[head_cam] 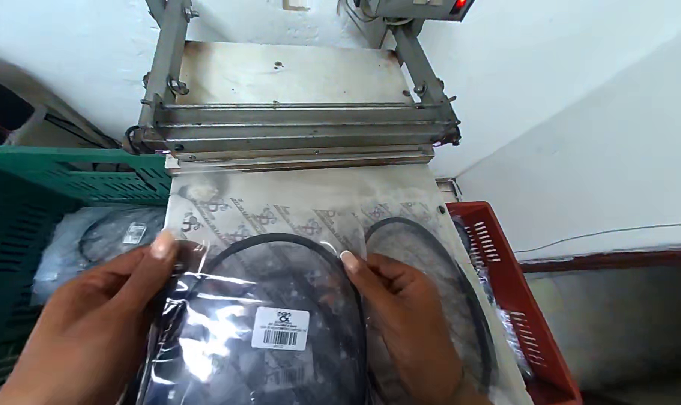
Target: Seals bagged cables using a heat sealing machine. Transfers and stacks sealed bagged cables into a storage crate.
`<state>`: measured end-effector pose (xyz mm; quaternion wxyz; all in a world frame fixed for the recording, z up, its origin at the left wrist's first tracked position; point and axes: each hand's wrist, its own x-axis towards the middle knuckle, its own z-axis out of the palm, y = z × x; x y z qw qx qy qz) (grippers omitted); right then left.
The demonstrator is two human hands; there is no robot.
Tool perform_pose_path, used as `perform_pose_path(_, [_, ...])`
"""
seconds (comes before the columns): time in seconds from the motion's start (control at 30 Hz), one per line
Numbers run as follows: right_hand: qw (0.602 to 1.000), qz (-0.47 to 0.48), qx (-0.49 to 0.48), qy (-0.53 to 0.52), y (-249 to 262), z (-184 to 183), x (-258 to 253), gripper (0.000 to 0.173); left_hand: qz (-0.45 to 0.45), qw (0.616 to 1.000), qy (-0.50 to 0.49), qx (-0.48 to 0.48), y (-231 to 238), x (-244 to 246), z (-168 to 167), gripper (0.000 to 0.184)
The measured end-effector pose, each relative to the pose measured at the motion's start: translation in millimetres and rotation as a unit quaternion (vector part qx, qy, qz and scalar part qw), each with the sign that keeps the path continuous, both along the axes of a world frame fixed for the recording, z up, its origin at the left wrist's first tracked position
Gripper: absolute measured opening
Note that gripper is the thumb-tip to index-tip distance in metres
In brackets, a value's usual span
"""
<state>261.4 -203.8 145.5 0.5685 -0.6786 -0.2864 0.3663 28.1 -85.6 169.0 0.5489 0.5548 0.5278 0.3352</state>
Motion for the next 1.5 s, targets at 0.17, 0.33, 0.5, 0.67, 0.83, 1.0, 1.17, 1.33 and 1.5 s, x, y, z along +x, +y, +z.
perform_pose_path(0.17, [0.996, -0.015, -0.056, -0.067, 31, -5, 42, 0.016, -0.047, 0.980, 0.153, 0.121, 49, 31, -12, 0.021])
perform_pose_path(0.33, [0.968, -0.027, -0.143, -0.206, 81, -14, 79, 0.027, 0.013, 0.995, 0.093, -0.046, 86, 79, -41, 0.033])
perform_pose_path(0.5, [0.968, -0.051, -0.180, -0.165, 101, -19, 89, 0.026, 0.056, 0.987, 0.023, -0.150, 88, 88, -44, 0.027])
perform_pose_path(0.67, [0.966, -0.056, -0.175, -0.180, 107, -24, 90, 0.028, 0.054, 0.991, 0.027, -0.122, 92, 88, -48, 0.030])
perform_pose_path(0.83, [0.964, -0.044, -0.170, -0.202, 103, -25, 90, 0.027, 0.031, 0.996, 0.034, -0.079, 91, 84, -54, 0.031])
perform_pose_path(1.0, [0.953, -0.022, -0.211, -0.216, 107, -23, 90, 0.031, 0.024, 0.996, 0.067, -0.057, 90, 86, -53, 0.034])
perform_pose_path(1.17, [0.921, -0.020, -0.126, -0.368, 45, 0, 90, 0.032, -0.133, 0.919, 0.287, 0.238, 11, 28, -5, 0.051])
perform_pose_path(1.33, [0.841, 0.081, -0.020, -0.535, -21, -14, 43, 0.090, -0.170, 0.888, 0.394, 0.165, -62, -25, -21, 0.102])
perform_pose_path(1.5, [0.879, 0.109, 0.012, -0.464, -34, -49, 2, 0.073, -0.072, 0.939, 0.279, 0.191, -47, -55, -22, 0.044])
